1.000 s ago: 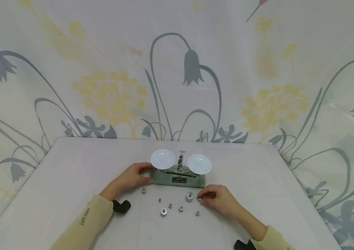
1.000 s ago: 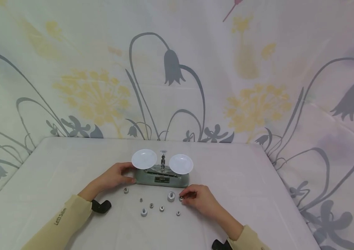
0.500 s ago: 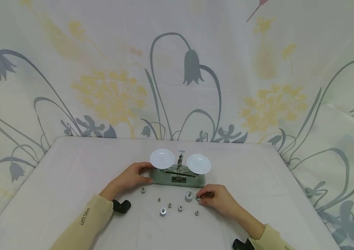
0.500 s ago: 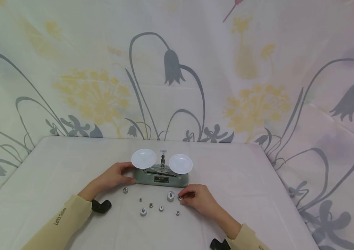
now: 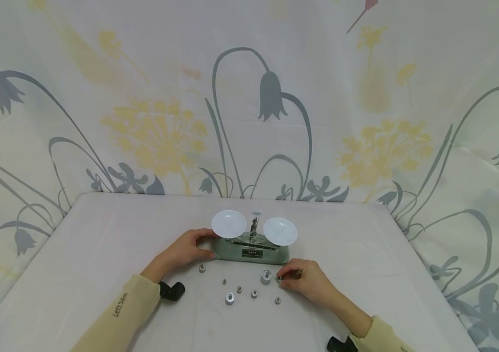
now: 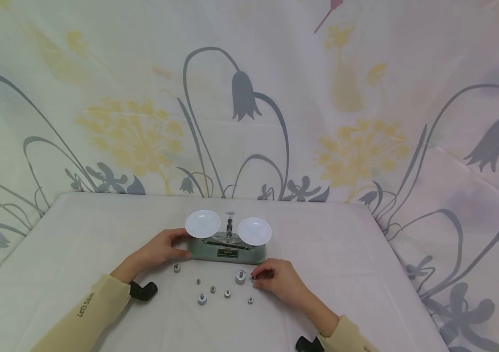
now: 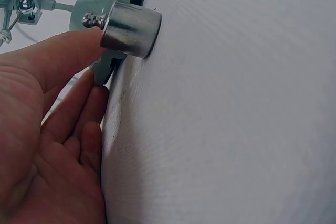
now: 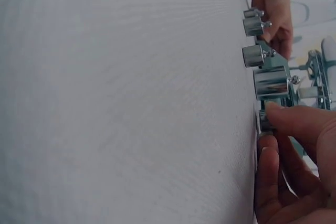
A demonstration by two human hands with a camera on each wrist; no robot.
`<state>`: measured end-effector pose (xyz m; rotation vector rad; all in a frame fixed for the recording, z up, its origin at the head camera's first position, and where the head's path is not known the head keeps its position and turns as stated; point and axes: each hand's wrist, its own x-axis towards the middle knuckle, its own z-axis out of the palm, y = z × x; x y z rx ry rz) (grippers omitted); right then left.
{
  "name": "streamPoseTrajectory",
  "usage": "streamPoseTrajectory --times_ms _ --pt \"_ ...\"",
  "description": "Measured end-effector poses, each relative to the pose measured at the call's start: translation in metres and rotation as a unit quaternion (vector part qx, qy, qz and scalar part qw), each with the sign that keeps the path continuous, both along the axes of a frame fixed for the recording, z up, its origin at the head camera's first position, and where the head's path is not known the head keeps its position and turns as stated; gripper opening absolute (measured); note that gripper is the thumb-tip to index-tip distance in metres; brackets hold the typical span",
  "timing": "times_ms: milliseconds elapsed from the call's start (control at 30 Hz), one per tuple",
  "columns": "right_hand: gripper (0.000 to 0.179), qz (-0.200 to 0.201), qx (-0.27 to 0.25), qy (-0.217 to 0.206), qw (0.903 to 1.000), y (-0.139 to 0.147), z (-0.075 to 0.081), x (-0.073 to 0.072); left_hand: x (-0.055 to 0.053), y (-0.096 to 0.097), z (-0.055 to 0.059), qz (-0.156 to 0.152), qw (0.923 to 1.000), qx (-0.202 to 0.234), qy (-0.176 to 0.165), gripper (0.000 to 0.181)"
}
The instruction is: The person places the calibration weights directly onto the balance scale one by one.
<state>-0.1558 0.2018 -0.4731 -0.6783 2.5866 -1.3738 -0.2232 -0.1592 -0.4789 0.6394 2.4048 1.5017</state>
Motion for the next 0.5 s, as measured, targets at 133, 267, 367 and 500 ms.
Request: streamPoseTrajectory --times_ms 133,267,367,500 --pt "0.017 -0.002 0.001 0.007 1.0 0.0001 -0.0002 -0.0003 -0.0004 -0.0005 -0.0006 -0.002 1.0 -0.002 0.001 0.056" --pt "0.017 -0.01 0.008 0.009 0.9999 -0.0022 0.0027 0.0013 -0.0006 -0.0011 -0.0016 -0.002 1.0 -0.004 0.001 0.056" --pt "0.018 -0.014 0.012 0.007 0.9998 -0.0041 0.0053 0.0028 -0.0003 -0.001 -0.0014 -0.001 1.0 -0.004 0.0 0.056" --pt "0.018 -0.017 0.014 0.005 0.9997 -0.0039 0.0074 0.0035 0.0005 -0.0006 -0.0002 0.001 1.0 -0.005 0.0 0.057"
